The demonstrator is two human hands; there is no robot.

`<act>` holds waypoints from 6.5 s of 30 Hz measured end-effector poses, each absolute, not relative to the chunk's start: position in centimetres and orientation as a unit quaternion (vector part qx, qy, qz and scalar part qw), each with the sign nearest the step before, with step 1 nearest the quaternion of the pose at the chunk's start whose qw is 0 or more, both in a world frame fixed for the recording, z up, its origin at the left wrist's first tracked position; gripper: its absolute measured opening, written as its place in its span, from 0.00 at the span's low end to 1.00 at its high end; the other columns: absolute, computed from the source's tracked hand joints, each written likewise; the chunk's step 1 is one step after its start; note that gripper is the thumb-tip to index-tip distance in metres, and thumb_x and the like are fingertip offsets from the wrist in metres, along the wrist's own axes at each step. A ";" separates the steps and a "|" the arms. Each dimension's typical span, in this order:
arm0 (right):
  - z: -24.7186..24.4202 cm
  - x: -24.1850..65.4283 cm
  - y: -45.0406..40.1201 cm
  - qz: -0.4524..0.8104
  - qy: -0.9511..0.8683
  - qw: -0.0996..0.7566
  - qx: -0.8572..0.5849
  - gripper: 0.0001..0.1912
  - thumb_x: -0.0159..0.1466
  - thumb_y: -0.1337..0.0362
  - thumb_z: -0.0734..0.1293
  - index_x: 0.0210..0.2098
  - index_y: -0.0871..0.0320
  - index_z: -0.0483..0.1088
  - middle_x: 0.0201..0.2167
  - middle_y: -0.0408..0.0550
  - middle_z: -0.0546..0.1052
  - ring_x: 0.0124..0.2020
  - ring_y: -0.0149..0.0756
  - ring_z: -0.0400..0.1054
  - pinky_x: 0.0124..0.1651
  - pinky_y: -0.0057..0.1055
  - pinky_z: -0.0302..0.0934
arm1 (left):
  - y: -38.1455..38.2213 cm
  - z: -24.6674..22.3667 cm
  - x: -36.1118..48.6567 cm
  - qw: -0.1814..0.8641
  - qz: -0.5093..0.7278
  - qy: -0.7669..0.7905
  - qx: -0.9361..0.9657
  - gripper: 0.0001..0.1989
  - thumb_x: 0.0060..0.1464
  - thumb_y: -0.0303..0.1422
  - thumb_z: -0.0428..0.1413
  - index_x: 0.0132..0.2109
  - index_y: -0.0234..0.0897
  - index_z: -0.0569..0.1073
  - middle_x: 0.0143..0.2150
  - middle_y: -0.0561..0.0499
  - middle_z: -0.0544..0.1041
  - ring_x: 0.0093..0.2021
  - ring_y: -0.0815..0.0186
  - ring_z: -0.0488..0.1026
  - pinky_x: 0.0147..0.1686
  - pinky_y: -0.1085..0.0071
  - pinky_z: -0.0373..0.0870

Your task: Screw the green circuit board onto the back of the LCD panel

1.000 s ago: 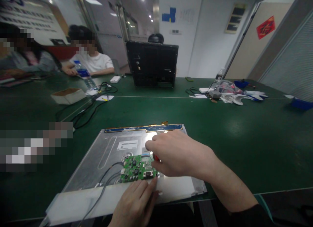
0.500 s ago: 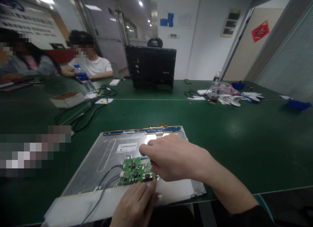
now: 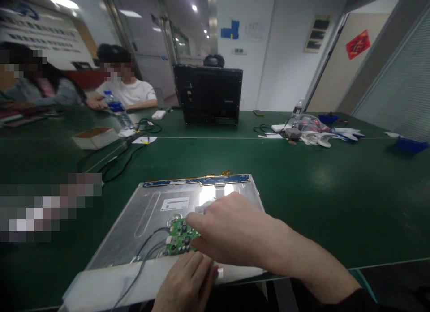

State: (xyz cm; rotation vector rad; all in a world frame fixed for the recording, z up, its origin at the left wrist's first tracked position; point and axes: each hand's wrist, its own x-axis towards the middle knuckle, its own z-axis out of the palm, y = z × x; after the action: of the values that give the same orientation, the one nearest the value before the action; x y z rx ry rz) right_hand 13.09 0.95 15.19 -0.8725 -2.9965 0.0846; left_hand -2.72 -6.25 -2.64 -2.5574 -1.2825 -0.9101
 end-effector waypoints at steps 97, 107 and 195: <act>15.6 14.0 1.4 0.012 -0.954 0.010 -0.300 0.07 0.61 0.63 0.63 0.39 0.57 0.64 0.29 0.45 0.76 0.25 0.34 0.67 0.24 0.30 0.44 | -6.2 -2.5 -2.7 0.064 -0.280 -0.426 -0.858 0.12 0.65 0.29 0.43 0.48 0.31 0.68 0.30 0.47 0.72 0.28 0.61 0.71 0.26 0.66 0.68; 15.2 13.4 1.5 0.013 -0.953 0.013 -0.304 0.05 0.66 0.62 0.60 0.37 0.57 0.64 0.27 0.44 0.75 0.24 0.33 0.67 0.25 0.30 0.46 | -6.2 -2.4 -2.8 0.065 -0.285 -0.429 -0.855 0.11 0.65 0.28 0.43 0.48 0.32 0.68 0.29 0.48 0.72 0.27 0.62 0.71 0.27 0.67 0.67; 15.4 13.9 1.4 0.022 -0.961 0.014 -0.275 0.01 0.63 0.67 0.62 0.34 0.57 0.65 0.28 0.43 0.76 0.26 0.31 0.66 0.26 0.30 0.44 | -2.2 -1.4 -2.1 0.023 -0.306 -0.422 -0.853 0.07 0.60 0.24 0.47 0.38 0.34 0.69 0.35 0.45 0.74 0.37 0.56 0.71 0.39 0.60 0.67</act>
State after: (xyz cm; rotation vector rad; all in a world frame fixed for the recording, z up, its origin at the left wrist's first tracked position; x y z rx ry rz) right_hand 13.89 1.36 15.36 -0.8580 -2.9933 0.0689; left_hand -2.07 -2.18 -1.44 -2.6409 -1.3067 -0.9475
